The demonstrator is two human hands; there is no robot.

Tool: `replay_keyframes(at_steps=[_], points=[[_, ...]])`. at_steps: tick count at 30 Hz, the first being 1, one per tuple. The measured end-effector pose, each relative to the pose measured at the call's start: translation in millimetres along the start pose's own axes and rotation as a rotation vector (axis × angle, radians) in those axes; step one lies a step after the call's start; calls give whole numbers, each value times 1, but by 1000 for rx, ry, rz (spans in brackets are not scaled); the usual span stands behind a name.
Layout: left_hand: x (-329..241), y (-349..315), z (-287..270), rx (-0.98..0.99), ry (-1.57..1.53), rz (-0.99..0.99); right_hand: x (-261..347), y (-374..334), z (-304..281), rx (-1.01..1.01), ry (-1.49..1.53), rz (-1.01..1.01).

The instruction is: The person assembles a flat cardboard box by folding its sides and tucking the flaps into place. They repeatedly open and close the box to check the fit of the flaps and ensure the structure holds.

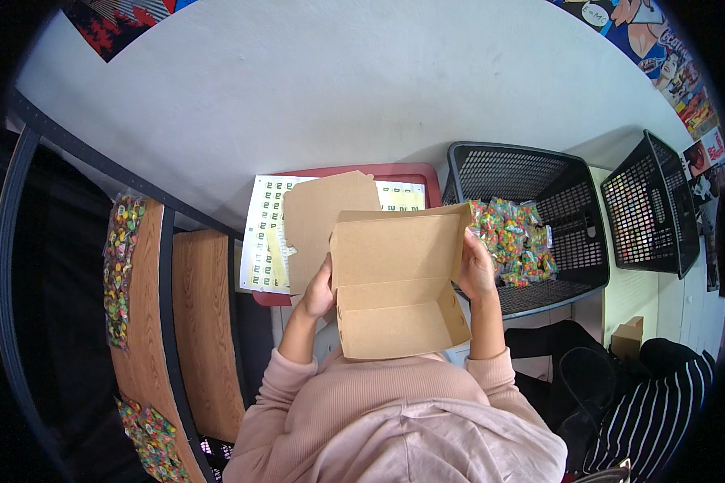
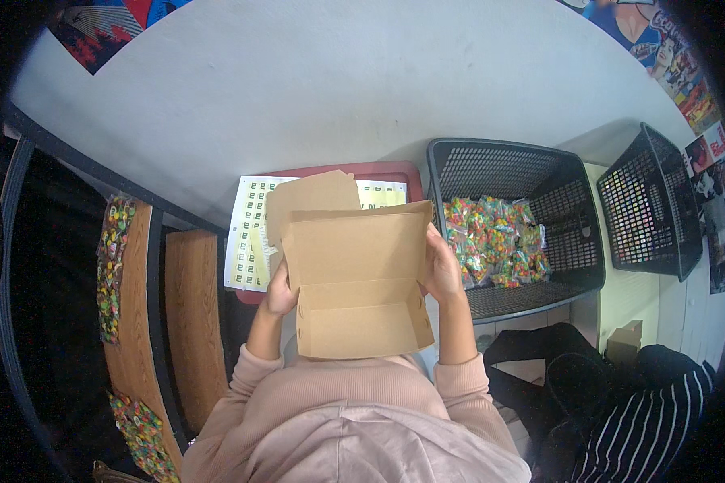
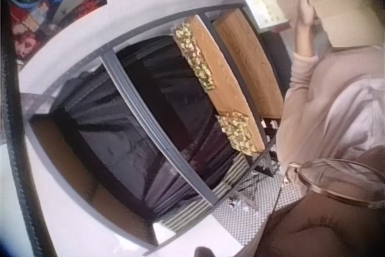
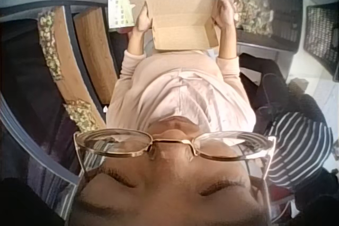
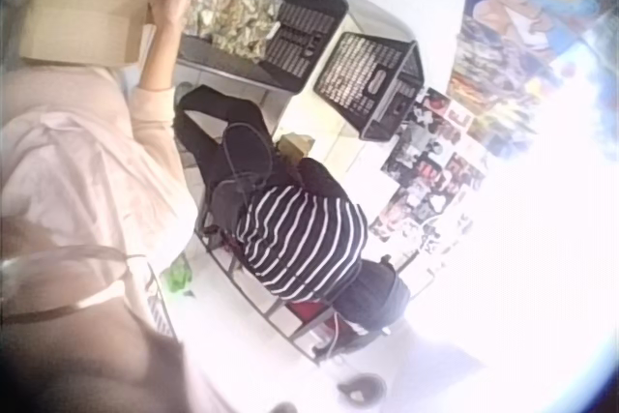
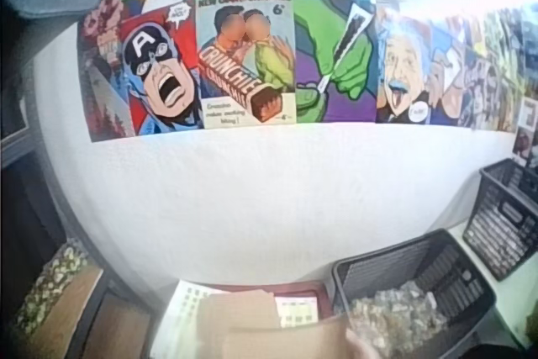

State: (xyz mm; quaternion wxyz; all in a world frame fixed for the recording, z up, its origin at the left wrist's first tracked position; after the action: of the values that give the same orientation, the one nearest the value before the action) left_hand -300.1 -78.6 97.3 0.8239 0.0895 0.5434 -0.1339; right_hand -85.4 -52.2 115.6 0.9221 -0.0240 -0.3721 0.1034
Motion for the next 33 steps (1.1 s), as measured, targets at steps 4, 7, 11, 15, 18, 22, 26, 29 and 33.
replay_keyframes(at_steps=[4,7,11,15,18,22,26,29,33], points=[[11,8,-4,-93,-142,-97,-3,0,-4,-91,-29,-7],[6,13,-3,-134,38,-61,-9,3,-15,-94,-188,28],[20,17,-16,-234,99,-33,-10,7,-13,-125,-216,-10],[25,16,-24,-306,136,-73,-13,11,-12,-152,-270,-13],[9,21,-19,-304,141,-3,-13,13,-17,-186,-328,-68],[-15,17,-12,-306,225,218,-3,11,-2,-198,-320,-225],[-8,14,-21,-293,167,152,-7,10,-16,-273,-355,-91],[-4,18,-23,-266,-6,77,10,14,-24,-269,-522,-282],[-8,21,-22,-247,-9,-4,78,-3,50,-268,-1377,-896]])
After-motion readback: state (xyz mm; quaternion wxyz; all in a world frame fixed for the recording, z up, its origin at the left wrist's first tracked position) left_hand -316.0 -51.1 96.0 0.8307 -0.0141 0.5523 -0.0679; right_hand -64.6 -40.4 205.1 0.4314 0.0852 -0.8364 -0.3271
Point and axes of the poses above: each hand's wrist, its own y-axis towards the middle knuckle, its own z-axis out of the palm, x = y × z, the point moved 7 cm from there along y, towards the middle knuckle, and after that the axes turned 4 degrees about y, right-handed, at the moved point
